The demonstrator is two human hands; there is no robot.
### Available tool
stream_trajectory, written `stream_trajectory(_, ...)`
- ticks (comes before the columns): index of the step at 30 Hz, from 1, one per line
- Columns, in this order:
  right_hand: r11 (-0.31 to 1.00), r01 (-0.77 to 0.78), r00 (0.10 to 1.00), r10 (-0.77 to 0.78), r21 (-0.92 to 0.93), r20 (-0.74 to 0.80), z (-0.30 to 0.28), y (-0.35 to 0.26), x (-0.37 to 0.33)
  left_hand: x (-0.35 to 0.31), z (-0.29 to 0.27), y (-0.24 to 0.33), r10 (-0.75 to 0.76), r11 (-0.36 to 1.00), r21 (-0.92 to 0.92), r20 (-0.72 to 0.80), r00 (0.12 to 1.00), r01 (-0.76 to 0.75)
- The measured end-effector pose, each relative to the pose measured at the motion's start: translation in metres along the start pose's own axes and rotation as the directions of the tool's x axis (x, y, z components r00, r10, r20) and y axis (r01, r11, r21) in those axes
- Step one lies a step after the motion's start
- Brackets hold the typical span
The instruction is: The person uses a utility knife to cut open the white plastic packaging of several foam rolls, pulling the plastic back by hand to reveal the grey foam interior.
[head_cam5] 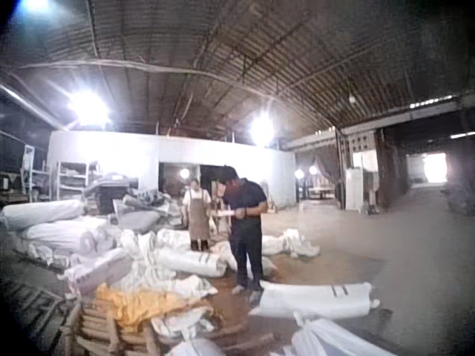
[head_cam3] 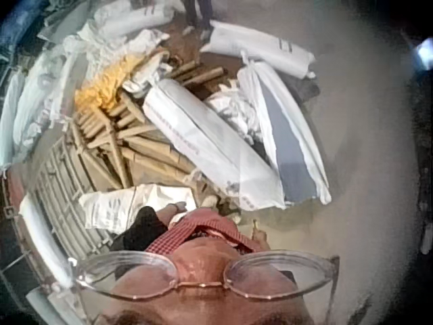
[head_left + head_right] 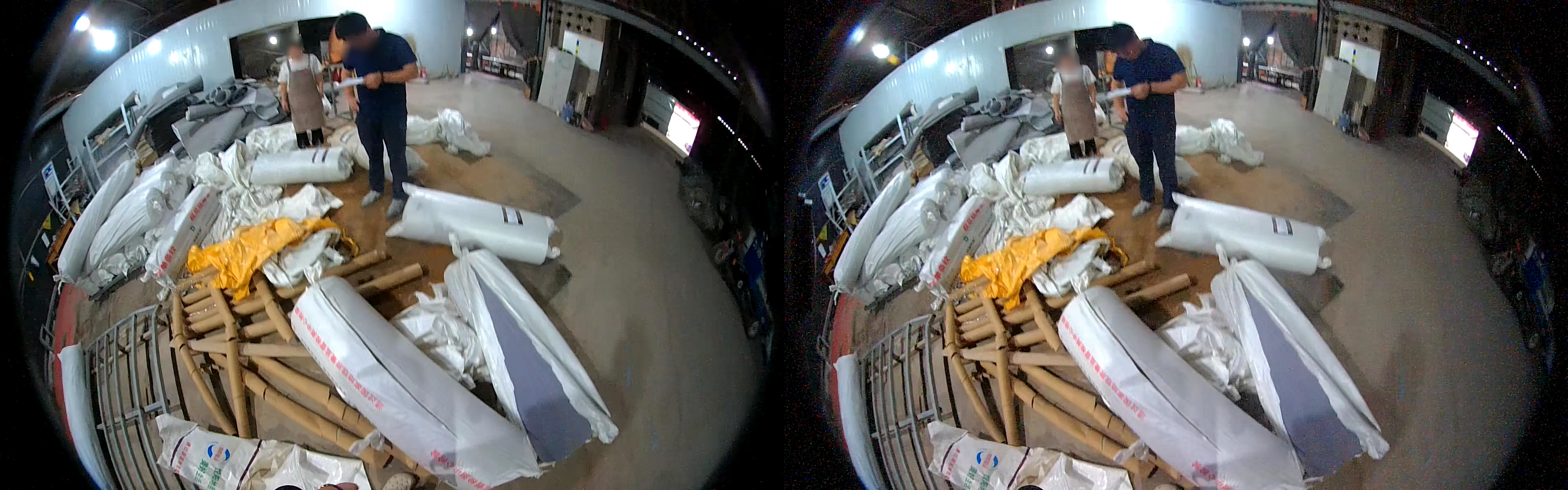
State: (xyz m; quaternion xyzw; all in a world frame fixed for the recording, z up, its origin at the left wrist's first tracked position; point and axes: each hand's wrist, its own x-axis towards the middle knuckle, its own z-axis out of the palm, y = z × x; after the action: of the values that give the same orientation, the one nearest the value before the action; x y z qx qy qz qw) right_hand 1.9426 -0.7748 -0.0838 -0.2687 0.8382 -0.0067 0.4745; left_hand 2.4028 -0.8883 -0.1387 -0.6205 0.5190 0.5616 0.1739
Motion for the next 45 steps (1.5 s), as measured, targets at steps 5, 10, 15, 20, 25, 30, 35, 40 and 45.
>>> stream_trajectory(5,0.995,0.065,0.990,-0.074,0.075,0.123,-0.008,-0.054,0.009,0.026,-0.037,0.039,0.236,0.968,-0.035,-0.200,0.951,-0.248)
stream_trajectory(10,0.992,0.112,0.983,-0.119,0.057,0.142,-0.013,-0.100,0.009,-0.023,-0.063,0.069,0.280,0.957,-0.023,-0.187,0.942,-0.289)
stream_trajectory(15,0.988,0.153,0.976,-0.155,0.024,0.152,-0.020,-0.118,0.009,-0.047,-0.066,0.018,0.059,0.940,-0.329,-0.102,0.993,-0.090)
stream_trajectory(20,0.984,0.176,0.974,-0.172,-0.015,0.146,-0.025,-0.121,0.006,-0.034,-0.044,-0.039,-0.089,0.994,-0.074,-0.081,0.993,0.083)
stream_trajectory(25,0.983,0.184,0.975,-0.179,-0.029,0.129,-0.028,-0.109,-0.005,0.005,-0.022,-0.054,0.016,0.991,0.137,-0.156,0.988,0.005)
stream_trajectory(30,0.978,0.195,0.979,-0.189,-0.078,0.080,-0.034,-0.085,-0.013,-0.041,-0.039,0.003,0.021,0.823,-0.568,0.072,0.997,0.024)
stream_trajectory(35,0.954,0.258,0.965,-0.262,-0.152,-0.003,-0.054,-0.043,-0.027,-0.005,-0.097,0.074,0.177,0.983,0.013,-0.303,0.936,-0.182)
stream_trajectory(40,0.992,0.114,0.994,-0.114,-0.052,0.007,-0.065,-0.072,-0.075,-0.061,-0.159,0.158,0.145,0.957,-0.190,-0.347,0.926,-0.221)
stream_trajectory(45,0.983,0.002,0.999,-0.009,-0.181,-0.036,-0.077,-0.039,-0.071,-0.074,-0.159,0.174,0.113,0.940,-0.273,-0.311,0.944,-0.203)
